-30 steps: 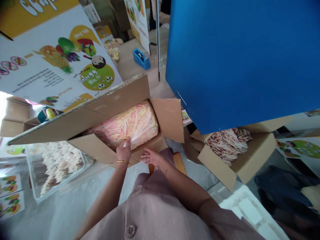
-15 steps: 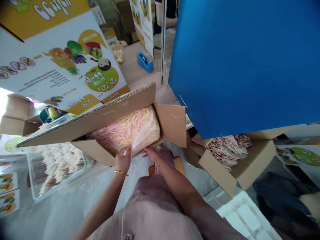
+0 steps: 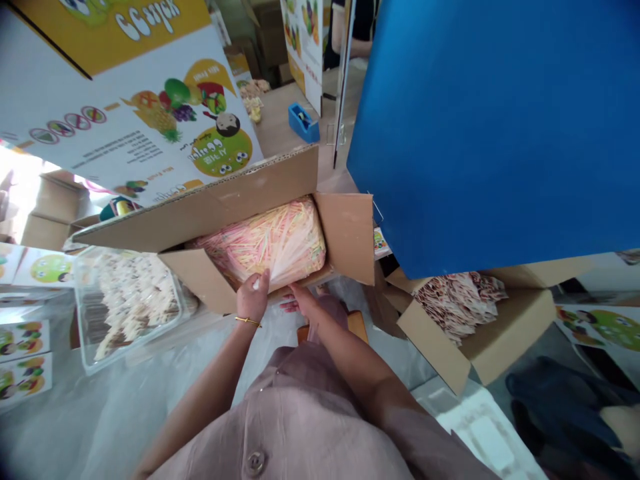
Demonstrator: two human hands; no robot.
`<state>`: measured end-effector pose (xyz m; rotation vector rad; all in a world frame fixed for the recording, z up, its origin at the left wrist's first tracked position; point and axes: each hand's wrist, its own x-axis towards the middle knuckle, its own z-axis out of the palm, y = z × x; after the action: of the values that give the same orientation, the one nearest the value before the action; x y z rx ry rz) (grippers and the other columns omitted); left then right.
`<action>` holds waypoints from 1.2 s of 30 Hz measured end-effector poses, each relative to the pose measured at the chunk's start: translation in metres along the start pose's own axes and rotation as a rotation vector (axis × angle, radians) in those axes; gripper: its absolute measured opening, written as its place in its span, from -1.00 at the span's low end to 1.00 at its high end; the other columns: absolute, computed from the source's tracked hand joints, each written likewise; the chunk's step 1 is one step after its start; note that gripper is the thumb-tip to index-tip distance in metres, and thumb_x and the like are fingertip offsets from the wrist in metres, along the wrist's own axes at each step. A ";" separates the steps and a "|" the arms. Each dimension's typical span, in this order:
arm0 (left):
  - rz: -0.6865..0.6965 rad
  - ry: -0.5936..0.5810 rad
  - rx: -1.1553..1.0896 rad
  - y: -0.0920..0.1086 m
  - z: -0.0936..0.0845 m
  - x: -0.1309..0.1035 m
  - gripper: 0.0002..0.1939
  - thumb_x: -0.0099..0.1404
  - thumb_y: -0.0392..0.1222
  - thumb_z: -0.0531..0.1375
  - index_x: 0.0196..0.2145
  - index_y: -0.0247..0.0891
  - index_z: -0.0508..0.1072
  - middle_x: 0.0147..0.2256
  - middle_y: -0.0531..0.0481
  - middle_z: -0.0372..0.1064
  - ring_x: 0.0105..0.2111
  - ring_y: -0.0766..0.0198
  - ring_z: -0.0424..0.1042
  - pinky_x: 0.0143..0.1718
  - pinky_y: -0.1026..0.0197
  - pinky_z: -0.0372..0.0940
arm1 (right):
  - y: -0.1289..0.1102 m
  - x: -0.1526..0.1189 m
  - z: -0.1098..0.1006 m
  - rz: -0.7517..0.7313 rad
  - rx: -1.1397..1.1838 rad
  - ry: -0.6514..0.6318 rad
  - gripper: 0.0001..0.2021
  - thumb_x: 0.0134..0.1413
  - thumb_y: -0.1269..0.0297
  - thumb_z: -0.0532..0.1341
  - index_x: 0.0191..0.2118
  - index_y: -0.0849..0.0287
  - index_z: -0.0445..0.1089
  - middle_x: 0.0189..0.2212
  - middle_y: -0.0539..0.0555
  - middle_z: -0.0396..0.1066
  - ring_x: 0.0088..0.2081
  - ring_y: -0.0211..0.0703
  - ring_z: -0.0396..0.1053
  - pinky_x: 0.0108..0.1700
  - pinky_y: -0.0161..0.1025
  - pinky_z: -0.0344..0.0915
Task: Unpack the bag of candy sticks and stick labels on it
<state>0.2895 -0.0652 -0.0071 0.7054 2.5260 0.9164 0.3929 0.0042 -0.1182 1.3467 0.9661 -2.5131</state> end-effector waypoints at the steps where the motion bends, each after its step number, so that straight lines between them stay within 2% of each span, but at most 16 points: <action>1: 0.005 0.010 -0.001 -0.001 0.000 -0.002 -0.56 0.39 0.08 0.12 -0.57 -0.18 0.31 -0.59 0.08 0.23 -0.52 0.29 0.21 -0.39 0.23 0.07 | -0.002 -0.009 -0.001 0.043 -0.055 -0.021 -0.57 0.32 -0.18 0.08 -0.27 0.13 0.32 -0.38 0.10 0.52 -0.45 -0.14 0.50 -0.42 -0.25 0.40; 4: 0.072 0.045 0.011 -0.004 0.003 -0.006 -0.56 0.40 0.09 0.13 -0.56 -0.18 0.33 -0.58 0.06 0.28 -0.51 0.29 0.24 -0.38 0.23 0.09 | -0.015 -0.048 -0.004 0.129 -0.238 -0.080 -0.57 0.25 -0.12 0.19 -0.41 0.17 0.32 -0.49 0.16 0.51 -0.54 -0.10 0.46 -0.50 -0.24 0.34; 6: 0.166 0.081 0.032 -0.008 0.005 -0.007 -0.55 0.41 0.11 0.12 -0.55 -0.19 0.35 -0.57 0.03 0.31 -0.51 0.29 0.28 -0.37 0.23 0.11 | -0.035 -0.080 -0.007 0.054 -0.326 -0.063 -0.63 0.25 -0.02 0.22 -0.43 0.17 0.34 -0.52 0.11 0.50 -0.55 -0.14 0.43 -0.49 -0.28 0.31; 8: 0.257 0.128 0.057 -0.012 0.008 -0.007 -0.53 0.42 0.15 0.11 -0.54 -0.20 0.37 -0.57 0.00 0.34 -0.50 0.27 0.32 -0.36 0.23 0.14 | -0.066 -0.110 -0.006 -0.171 -0.382 0.058 -0.65 0.31 0.00 0.13 -0.41 0.15 0.33 -0.53 0.01 0.46 -0.51 -0.24 0.40 -0.40 -0.33 0.31; 10: 0.330 0.168 0.085 -0.017 0.012 -0.007 -0.50 0.42 0.18 0.10 -0.54 -0.20 0.38 -0.56 -0.03 0.36 -0.48 0.24 0.36 -0.35 0.22 0.15 | -0.103 -0.130 0.004 -0.556 -0.542 0.172 -0.63 0.37 0.00 0.04 -0.36 0.14 0.34 -0.49 0.00 0.44 -0.47 -0.25 0.39 -0.33 -0.31 0.32; 11: 0.360 0.182 0.098 -0.019 0.013 -0.007 -0.50 0.42 0.19 0.09 -0.54 -0.20 0.38 -0.56 -0.04 0.36 -0.48 0.23 0.37 -0.36 0.22 0.16 | -0.121 -0.135 0.013 -0.664 -0.653 0.186 -0.63 0.37 0.00 0.03 -0.35 0.14 0.35 -0.44 0.01 0.46 -0.43 -0.24 0.40 -0.30 -0.30 0.32; 12: 0.384 0.193 0.107 -0.021 0.014 -0.007 -0.49 0.42 0.19 0.09 -0.54 -0.20 0.39 -0.56 -0.04 0.37 -0.48 0.22 0.38 -0.36 0.22 0.17 | -0.137 -0.137 0.025 -0.727 -0.791 0.185 -0.64 0.37 0.03 0.03 -0.34 0.14 0.36 -0.40 0.01 0.48 -0.41 -0.25 0.39 -0.28 -0.29 0.29; 14: 0.422 0.207 0.111 -0.024 0.017 -0.008 -0.51 0.42 0.17 0.09 -0.54 -0.20 0.40 -0.56 -0.06 0.39 -0.47 0.21 0.40 -0.38 0.22 0.18 | -0.160 -0.129 0.053 -0.724 -1.155 0.164 -0.66 0.35 0.06 0.06 -0.35 0.15 0.38 -0.34 0.04 0.50 -0.35 -0.20 0.38 -0.27 -0.27 0.22; 16: 0.447 0.212 0.100 -0.027 0.018 -0.009 -0.54 0.42 0.13 0.10 -0.51 -0.21 0.42 -0.55 -0.08 0.41 -0.47 0.19 0.42 -0.38 0.22 0.20 | -0.171 -0.113 0.080 -0.613 -1.507 0.142 -0.66 0.32 0.01 0.12 -0.31 0.18 0.42 -0.31 0.12 0.52 -0.29 -0.11 0.39 -0.29 -0.23 0.15; 19: 0.455 0.215 0.086 -0.030 0.020 -0.007 -0.57 0.41 0.12 0.10 -0.49 -0.21 0.43 -0.54 -0.08 0.43 -0.47 0.19 0.44 -0.39 0.22 0.22 | -0.176 -0.088 0.102 -0.506 -1.808 0.090 -0.78 0.27 0.17 0.17 -0.25 0.23 0.44 -0.25 0.21 0.52 -0.26 -0.07 0.38 -0.31 -0.21 0.07; 21: 0.439 0.228 0.077 -0.031 0.022 -0.004 -0.56 0.41 0.14 0.12 -0.50 -0.21 0.42 -0.56 -0.07 0.42 -0.49 0.21 0.44 -0.41 0.23 0.22 | -0.181 -0.076 0.099 -0.517 -1.796 0.006 -0.82 0.28 0.28 0.14 -0.32 0.22 0.42 -0.31 0.14 0.49 -0.30 -0.15 0.32 -0.33 -0.23 0.02; 24: 0.374 0.289 0.002 -0.029 0.024 0.002 -0.56 0.37 0.19 0.17 -0.44 -0.23 0.44 -0.52 -0.05 0.45 -0.49 0.24 0.45 -0.40 0.26 0.25 | -0.194 -0.067 0.080 -0.557 -1.586 -0.059 -0.75 0.30 0.25 0.12 -0.42 0.21 0.35 -0.43 0.01 0.37 -0.39 -0.26 0.20 -0.36 -0.26 -0.01; 28: 0.303 0.343 -0.088 -0.018 0.018 0.013 -0.47 0.32 0.22 0.22 -0.02 -0.31 0.50 -0.43 -0.03 0.50 -0.46 0.27 0.45 -0.37 0.27 0.28 | -0.202 -0.066 0.061 -0.703 -1.425 -0.001 -0.77 0.31 0.28 0.10 -0.39 0.20 0.33 -0.43 -0.01 0.33 -0.36 -0.25 0.20 -0.29 -0.28 0.04; 31: 0.228 0.284 -0.018 -0.002 0.004 0.026 -0.25 0.34 0.15 0.23 0.32 -0.35 0.26 -0.44 0.00 0.50 -0.50 0.27 0.41 -0.40 0.27 0.24 | -0.200 -0.063 0.061 -0.963 -1.434 -0.019 -0.80 0.33 0.34 0.08 -0.36 0.18 0.33 -0.32 0.05 0.37 -0.22 -0.19 0.25 -0.12 -0.25 0.11; 33: 0.171 0.209 0.055 0.010 -0.008 0.037 -0.28 0.35 0.08 0.23 0.36 -0.28 0.24 -0.33 -0.07 0.55 -0.47 0.24 0.44 -0.40 0.25 0.24 | -0.200 -0.057 0.064 -1.120 -1.453 -0.050 -0.79 0.34 0.37 0.06 -0.36 0.17 0.31 -0.28 0.08 0.38 -0.17 -0.15 0.25 -0.03 -0.21 0.13; 36: 0.112 0.105 0.136 0.024 -0.021 0.052 -0.35 0.37 0.02 0.21 0.35 -0.18 0.27 -0.22 -0.13 0.58 -0.39 0.15 0.52 -0.35 0.21 0.27 | -0.205 -0.043 0.068 -1.239 -1.492 -0.078 -0.78 0.34 0.42 0.04 -0.38 0.16 0.27 -0.31 0.09 0.37 -0.18 -0.12 0.24 -0.01 -0.18 0.16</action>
<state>0.2450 -0.0304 0.0158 0.8692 2.6846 0.8437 0.2899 0.1175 0.0402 0.0483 3.1826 -1.0697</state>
